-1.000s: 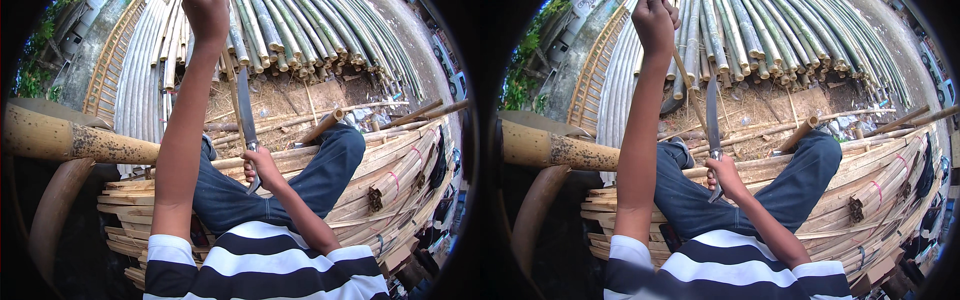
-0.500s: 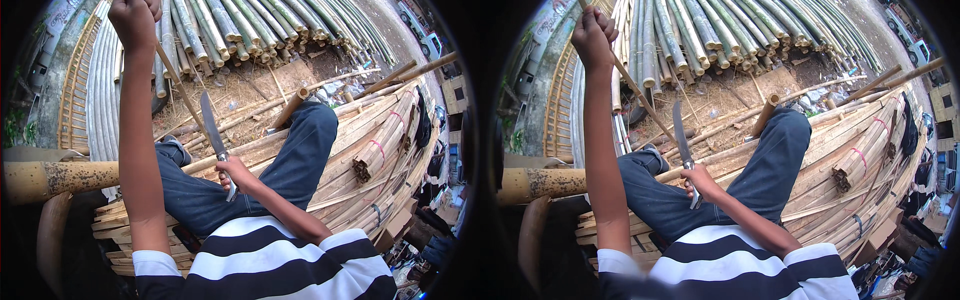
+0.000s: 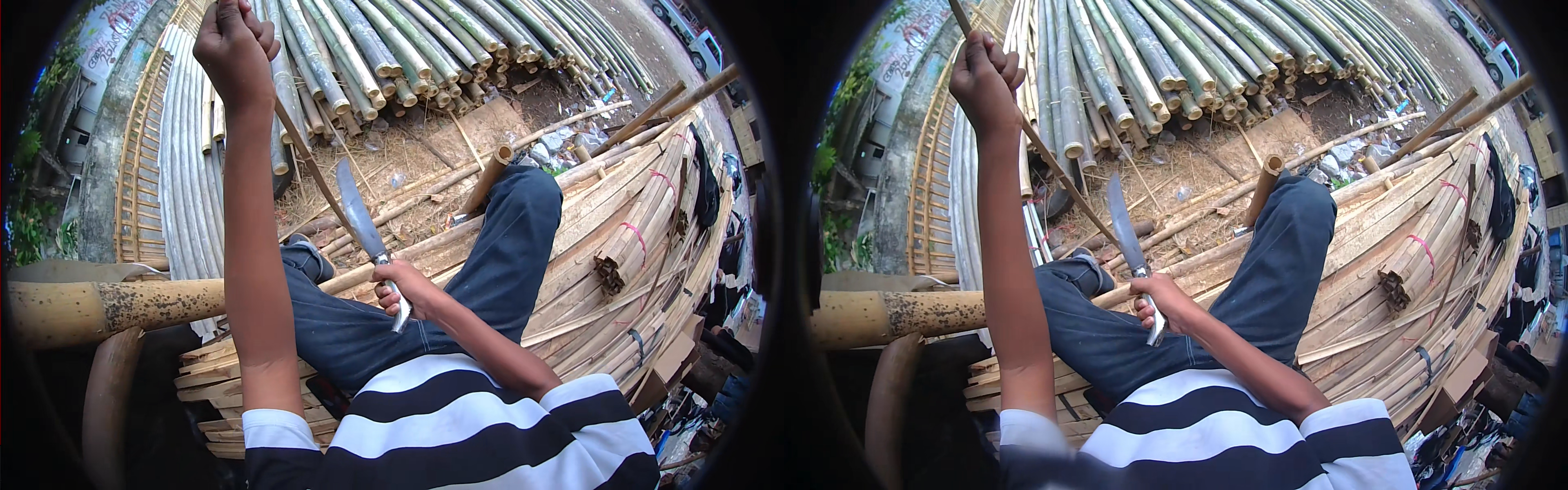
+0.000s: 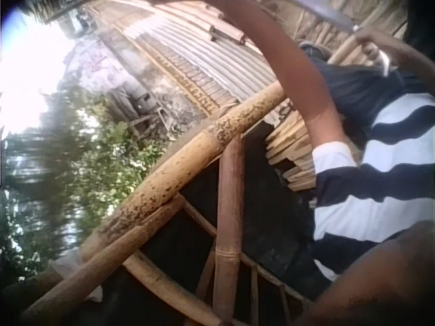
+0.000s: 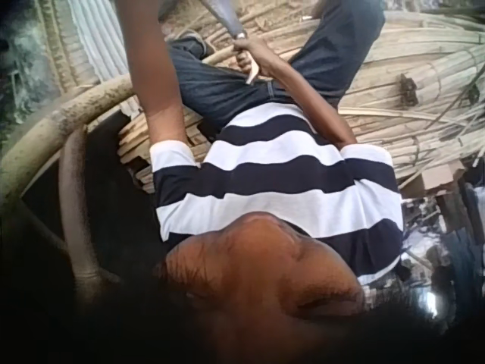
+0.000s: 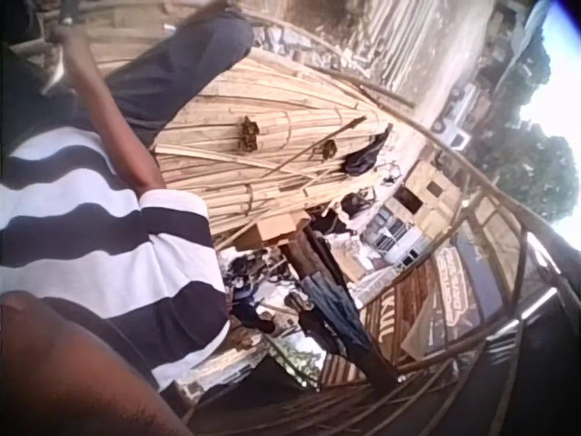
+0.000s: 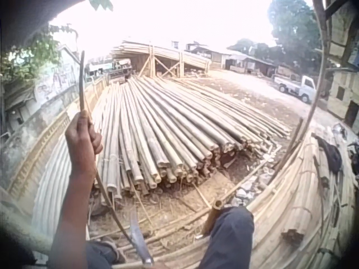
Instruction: The person uses a machete to scrape and smooth a thin strip of bamboo by pulling the strip against the blade.
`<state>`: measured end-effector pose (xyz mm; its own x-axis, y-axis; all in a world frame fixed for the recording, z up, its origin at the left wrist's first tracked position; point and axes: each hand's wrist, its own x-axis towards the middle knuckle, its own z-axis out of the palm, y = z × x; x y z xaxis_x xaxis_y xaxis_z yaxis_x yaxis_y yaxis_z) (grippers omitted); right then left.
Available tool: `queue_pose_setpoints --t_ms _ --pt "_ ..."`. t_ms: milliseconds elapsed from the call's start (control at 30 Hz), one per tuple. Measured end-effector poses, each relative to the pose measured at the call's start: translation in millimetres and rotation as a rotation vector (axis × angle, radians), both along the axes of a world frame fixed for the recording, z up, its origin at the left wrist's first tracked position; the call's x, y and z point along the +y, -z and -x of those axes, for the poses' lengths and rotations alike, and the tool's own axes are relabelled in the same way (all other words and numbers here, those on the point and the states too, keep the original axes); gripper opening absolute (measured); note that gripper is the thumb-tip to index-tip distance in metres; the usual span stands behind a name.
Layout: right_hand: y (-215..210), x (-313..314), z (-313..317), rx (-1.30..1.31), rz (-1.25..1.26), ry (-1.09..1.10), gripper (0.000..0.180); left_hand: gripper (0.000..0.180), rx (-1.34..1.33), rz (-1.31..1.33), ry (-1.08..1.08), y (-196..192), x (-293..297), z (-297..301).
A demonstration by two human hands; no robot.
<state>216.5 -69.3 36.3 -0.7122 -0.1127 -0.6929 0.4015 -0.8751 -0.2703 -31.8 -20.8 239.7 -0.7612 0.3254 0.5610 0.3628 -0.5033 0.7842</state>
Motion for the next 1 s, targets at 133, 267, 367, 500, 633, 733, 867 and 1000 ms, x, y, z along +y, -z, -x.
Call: queue_pose_setpoints --t_ms 133,267,367,500,633,733,867,1000 --pt "-54.5 11.4 25.5 0.211 -0.042 0.02 0.015 0.027 0.038 -0.015 -0.012 1.7 -1.1 5.7" --pt "-93.8 31.6 63.3 0.355 -0.055 0.01 0.018 0.027 0.053 -0.028 -0.071 -0.4 -7.7 13.1" --pt "-62.0 19.8 56.1 0.284 -0.068 -0.052 0.017 0.028 0.071 -0.013 -0.124 2.6 -17.4 17.5" --pt "31.7 -20.9 7.9 0.008 0.335 0.039 0.014 0.029 0.035 -0.011 -0.107 1.5 -29.3 31.7" --pt "6.8 -11.1 15.8 0.0 0.353 0.03 0.017 0.029 0.062 -0.027 -0.119 6.2 -38.4 39.3" --pt "-60.3 4.3 52.4 0.243 0.064 -0.024 0.015 0.031 0.084 -0.017 -0.13 7.3 -33.3 40.7" --pt "-92.6 14.0 86.1 0.403 -0.296 -0.065 0.013 0.031 0.092 -0.007 -0.211 7.6 -35.3 47.7" --pt "-34.8 -12.4 61.6 0.26 -0.481 -0.078 0.021 0.032 0.096 -0.021 -0.226 4.6 -41.6 48.9"
